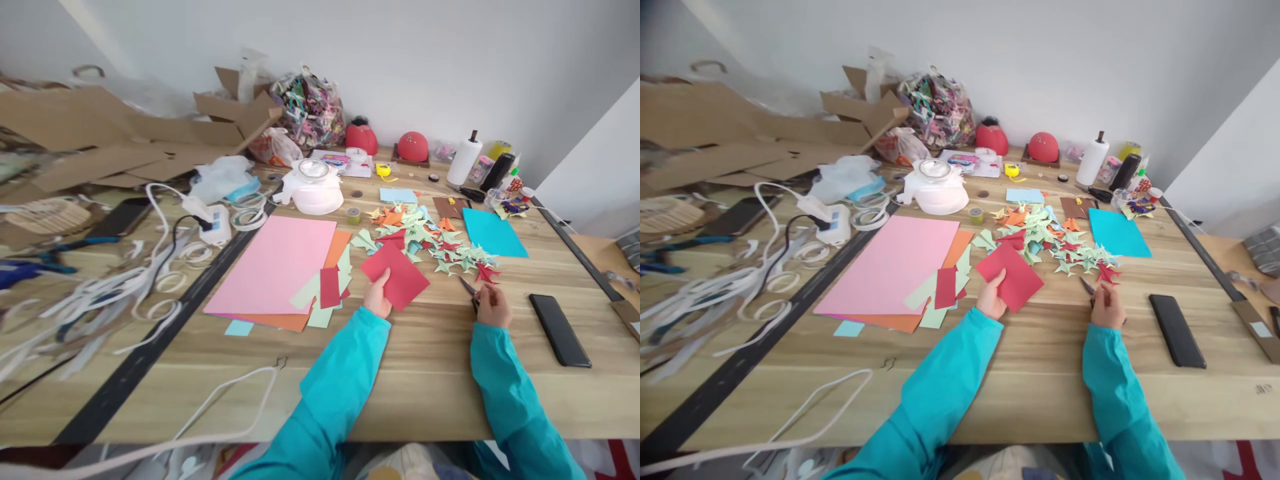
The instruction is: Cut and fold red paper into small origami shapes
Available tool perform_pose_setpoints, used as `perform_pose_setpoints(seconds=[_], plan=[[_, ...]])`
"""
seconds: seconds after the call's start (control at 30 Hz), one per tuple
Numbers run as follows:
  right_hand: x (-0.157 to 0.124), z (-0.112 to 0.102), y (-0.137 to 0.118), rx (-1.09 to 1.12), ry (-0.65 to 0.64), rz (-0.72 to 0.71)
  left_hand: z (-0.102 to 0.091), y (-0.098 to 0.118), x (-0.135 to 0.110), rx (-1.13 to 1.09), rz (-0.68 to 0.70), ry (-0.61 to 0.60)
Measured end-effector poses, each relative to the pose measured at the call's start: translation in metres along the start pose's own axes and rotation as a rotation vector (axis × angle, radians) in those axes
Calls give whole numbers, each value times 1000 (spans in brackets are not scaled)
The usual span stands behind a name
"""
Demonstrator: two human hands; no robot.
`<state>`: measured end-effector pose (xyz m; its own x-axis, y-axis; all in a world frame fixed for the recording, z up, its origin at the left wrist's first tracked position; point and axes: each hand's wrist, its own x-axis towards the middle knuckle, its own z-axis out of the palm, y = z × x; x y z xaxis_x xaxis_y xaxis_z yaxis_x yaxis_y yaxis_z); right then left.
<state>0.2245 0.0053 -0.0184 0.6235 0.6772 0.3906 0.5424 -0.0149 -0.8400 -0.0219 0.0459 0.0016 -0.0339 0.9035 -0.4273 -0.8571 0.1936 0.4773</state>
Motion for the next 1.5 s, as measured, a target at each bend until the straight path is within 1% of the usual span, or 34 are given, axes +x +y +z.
perform_pose_setpoints(seconds=[0.03, 0.07, 0.13, 0.23, 0.37, 0.43, 0.5, 0.57, 0.67, 0.7, 0.77, 0.8, 0.83, 0.93, 1.0, 1.1, 1.23, 1.33, 1.4, 1.47, 1.5], plan=[[3, -7, 8, -169, 22, -95, 0, 1, 1, -17, -19, 6], [4, -14, 16, -320, -8, -192, 0, 2, 1, -30, -35, 9], [3, -26, 28, -556, -84, -298, 1, 2, 2, -42, -54, 12], [-5, -37, 41, -662, -172, -381, 2, 4, 0, -34, -72, 1], [-12, -42, 46, -653, -285, -329, 2, 5, -4, -4, -106, -42], [-16, -43, 40, -571, -363, -300, 0, 5, -4, 5, -85, -65], [-21, -40, 27, -382, -399, -255, -1, 5, -4, -1, -65, -81], [-25, -32, 6, -73, -453, -140, -2, 5, -4, -17, -62, -95], [-24, -9, -27, 480, -494, 113, -2, 7, -5, -37, -71, -115], [-22, 1, -35, 636, -536, 198, -1, 8, -6, -42, -80, -111], [-18, 20, -45, 893, -703, 343, -1, 10, -7, -49, -97, -79], [-18, 29, -46, 968, -797, 402, -1, 12, -7, -54, -106, -62], [-19, 37, -45, 1008, -899, 456, -1, 13, -7, -59, -114, -51], [-30, 49, -38, 1069, -1046, 584, -3, 16, -5, -82, -116, -49], [-40, 47, -36, 1064, -1112, 634, -5, 17, -2, -87, -101, -41], [-49, 38, -40, 999, -1183, 697, -9, 15, 1, -57, -89, -25], [-53, 32, -48, 995, -1155, 661, -13, 13, 2, -19, -65, -37], [-52, 28, -51, 976, -1179, 741, -13, 14, 2, 7, -53, -19], [-49, 24, -54, 980, -1245, 781, -12, 15, 2, 22, -36, -14], [-48, 17, -61, 988, -1387, 762, -12, 15, 2, 35, -23, -12], [-47, 14, -65, 1001, -1439, 728, -12, 15, 2, 42, -19, -11]])
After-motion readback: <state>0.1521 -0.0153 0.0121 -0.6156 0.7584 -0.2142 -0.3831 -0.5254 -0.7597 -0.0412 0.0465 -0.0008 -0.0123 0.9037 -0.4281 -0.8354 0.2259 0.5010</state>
